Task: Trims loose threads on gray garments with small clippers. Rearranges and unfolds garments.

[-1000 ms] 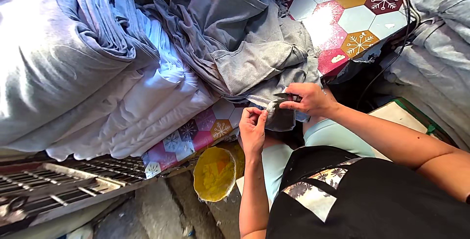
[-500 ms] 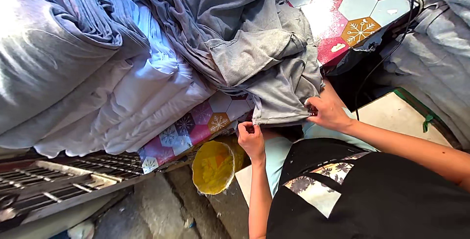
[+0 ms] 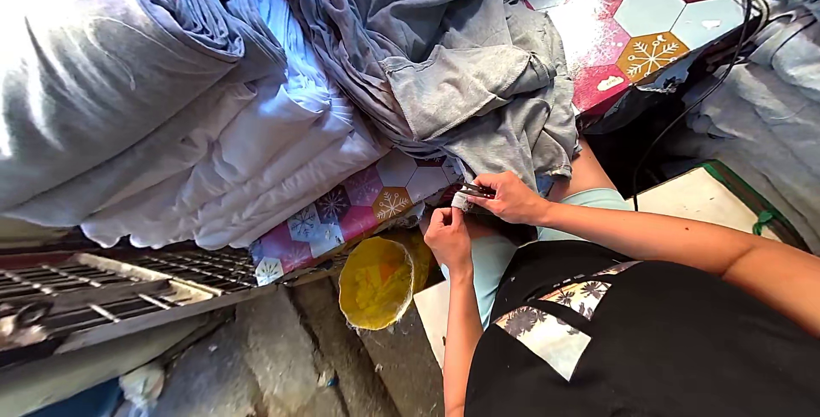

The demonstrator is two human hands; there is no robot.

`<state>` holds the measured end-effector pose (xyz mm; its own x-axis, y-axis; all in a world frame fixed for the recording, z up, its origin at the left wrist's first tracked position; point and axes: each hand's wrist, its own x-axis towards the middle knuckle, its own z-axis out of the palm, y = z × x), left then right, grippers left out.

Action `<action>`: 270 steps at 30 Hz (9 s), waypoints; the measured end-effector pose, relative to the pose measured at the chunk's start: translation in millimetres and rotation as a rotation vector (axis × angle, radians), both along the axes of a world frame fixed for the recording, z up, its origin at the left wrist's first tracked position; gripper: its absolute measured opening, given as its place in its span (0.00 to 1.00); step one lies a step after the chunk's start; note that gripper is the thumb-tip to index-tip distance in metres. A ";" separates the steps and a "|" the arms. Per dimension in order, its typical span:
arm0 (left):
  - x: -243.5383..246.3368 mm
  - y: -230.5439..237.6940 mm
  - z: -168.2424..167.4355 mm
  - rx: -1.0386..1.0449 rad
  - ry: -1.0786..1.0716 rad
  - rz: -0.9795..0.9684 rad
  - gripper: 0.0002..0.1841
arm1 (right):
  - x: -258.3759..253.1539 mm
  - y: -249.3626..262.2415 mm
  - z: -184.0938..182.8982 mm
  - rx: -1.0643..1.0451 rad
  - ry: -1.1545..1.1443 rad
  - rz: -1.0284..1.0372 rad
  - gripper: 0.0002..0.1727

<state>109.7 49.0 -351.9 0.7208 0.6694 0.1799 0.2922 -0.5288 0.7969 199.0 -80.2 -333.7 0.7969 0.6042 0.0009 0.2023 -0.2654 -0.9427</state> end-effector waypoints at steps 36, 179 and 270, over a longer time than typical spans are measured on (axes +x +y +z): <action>6.7 -36.7 49.1 -1.269 -0.301 0.206 0.13 | -5.3 -23.8 13.9 0.066 -0.173 -0.086 0.05; -6.5 -47.0 6.0 -0.885 -0.273 0.021 0.06 | -17.4 -38.6 -3.7 0.227 1.215 0.173 0.29; 5.0 -41.3 66.2 -1.324 -0.261 0.140 0.15 | -5.0 -39.3 1.2 0.058 -0.488 -0.172 0.26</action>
<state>114.7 7.7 -285.8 0.6771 0.5097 -0.5308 0.0432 0.6926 0.7201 194.0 -119.6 -332.5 0.7830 0.4521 0.4271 0.5802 -0.2837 -0.7634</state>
